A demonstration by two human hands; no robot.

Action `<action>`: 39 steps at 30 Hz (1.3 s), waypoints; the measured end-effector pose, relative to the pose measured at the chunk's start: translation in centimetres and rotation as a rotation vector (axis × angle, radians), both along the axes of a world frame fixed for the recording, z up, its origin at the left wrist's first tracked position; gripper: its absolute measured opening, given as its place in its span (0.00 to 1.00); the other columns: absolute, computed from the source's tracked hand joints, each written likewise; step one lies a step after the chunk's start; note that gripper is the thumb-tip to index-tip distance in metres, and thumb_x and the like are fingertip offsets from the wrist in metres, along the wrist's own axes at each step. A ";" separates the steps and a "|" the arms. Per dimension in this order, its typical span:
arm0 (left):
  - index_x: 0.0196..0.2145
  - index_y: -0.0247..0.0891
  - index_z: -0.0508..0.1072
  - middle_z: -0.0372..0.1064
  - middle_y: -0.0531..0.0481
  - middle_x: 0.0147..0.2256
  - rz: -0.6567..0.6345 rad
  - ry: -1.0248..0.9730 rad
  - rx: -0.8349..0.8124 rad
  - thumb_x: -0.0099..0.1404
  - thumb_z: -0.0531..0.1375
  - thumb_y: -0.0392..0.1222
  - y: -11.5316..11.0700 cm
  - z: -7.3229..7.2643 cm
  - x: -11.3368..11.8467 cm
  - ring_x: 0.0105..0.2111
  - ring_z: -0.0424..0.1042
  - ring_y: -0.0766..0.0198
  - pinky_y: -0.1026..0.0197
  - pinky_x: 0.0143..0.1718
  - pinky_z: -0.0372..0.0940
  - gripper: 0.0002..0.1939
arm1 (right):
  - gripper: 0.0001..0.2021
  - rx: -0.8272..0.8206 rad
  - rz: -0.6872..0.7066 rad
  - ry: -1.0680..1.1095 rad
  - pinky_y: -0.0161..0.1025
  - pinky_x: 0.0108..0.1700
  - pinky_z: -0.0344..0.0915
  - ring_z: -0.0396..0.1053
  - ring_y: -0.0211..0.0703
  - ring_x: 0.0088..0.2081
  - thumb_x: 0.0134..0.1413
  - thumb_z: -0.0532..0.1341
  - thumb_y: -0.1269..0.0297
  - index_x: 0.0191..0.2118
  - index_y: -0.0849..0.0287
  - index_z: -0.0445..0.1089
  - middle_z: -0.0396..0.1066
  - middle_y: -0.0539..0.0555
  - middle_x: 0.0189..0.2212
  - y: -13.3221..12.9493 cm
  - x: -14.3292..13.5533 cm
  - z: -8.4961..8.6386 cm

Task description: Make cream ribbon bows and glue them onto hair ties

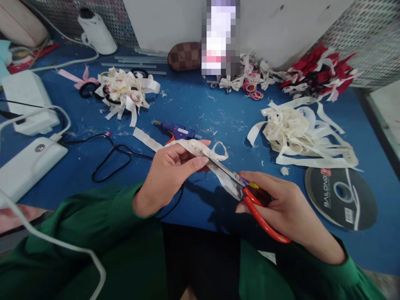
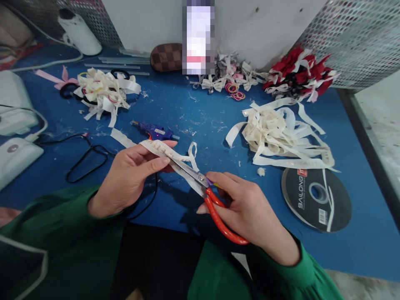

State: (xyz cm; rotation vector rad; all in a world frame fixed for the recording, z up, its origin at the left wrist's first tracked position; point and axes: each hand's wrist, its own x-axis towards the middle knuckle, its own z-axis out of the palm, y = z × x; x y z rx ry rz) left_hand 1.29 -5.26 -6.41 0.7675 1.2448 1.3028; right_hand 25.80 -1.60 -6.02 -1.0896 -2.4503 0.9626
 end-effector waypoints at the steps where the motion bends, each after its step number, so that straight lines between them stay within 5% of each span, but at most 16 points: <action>1: 0.43 0.38 0.82 0.81 0.46 0.40 0.004 -0.015 -0.011 0.59 0.70 0.41 0.0 0.1 -0.1 0.36 0.80 0.57 0.56 0.40 0.76 0.14 | 0.20 0.005 -0.001 -0.001 0.35 0.32 0.70 0.75 0.42 0.32 0.55 0.70 0.57 0.52 0.55 0.72 0.78 0.55 0.41 0.0 0.1 0.0; 6: 0.35 0.37 0.83 0.79 0.44 0.49 0.054 -0.067 -0.040 0.65 0.65 0.47 0.1 0.4 -0.1 0.33 0.80 0.60 0.59 0.37 0.76 0.11 | 0.21 -0.004 -0.010 -0.017 0.34 0.32 0.70 0.74 0.40 0.31 0.54 0.70 0.56 0.52 0.55 0.72 0.77 0.53 0.39 0.0 0.3 0.1; 12: 0.35 0.38 0.83 0.80 0.46 0.46 0.123 -0.009 -0.015 0.62 0.68 0.44 0.2 0.1 0.1 0.33 0.79 0.63 0.62 0.36 0.76 0.07 | 0.21 0.014 -0.012 -0.011 0.34 0.30 0.69 0.72 0.38 0.28 0.55 0.69 0.54 0.52 0.56 0.71 0.77 0.53 0.38 0.0 0.3 0.0; 26: 0.40 0.38 0.83 0.81 0.47 0.34 0.050 0.072 0.016 0.57 0.72 0.40 0.0 -0.2 0.1 0.33 0.80 0.58 0.56 0.38 0.77 0.12 | 0.24 -0.006 -0.016 -0.049 0.35 0.33 0.71 0.75 0.43 0.33 0.53 0.70 0.54 0.54 0.53 0.70 0.76 0.54 0.41 -0.1 0.0 -0.1; 39: 0.41 0.38 0.83 0.81 0.48 0.34 0.052 0.064 0.009 0.57 0.72 0.40 0.1 0.0 0.0 0.31 0.79 0.61 0.58 0.37 0.77 0.13 | 0.20 -0.024 -0.003 -0.008 0.34 0.32 0.70 0.74 0.40 0.30 0.54 0.70 0.58 0.52 0.53 0.71 0.77 0.53 0.39 -0.2 0.1 0.0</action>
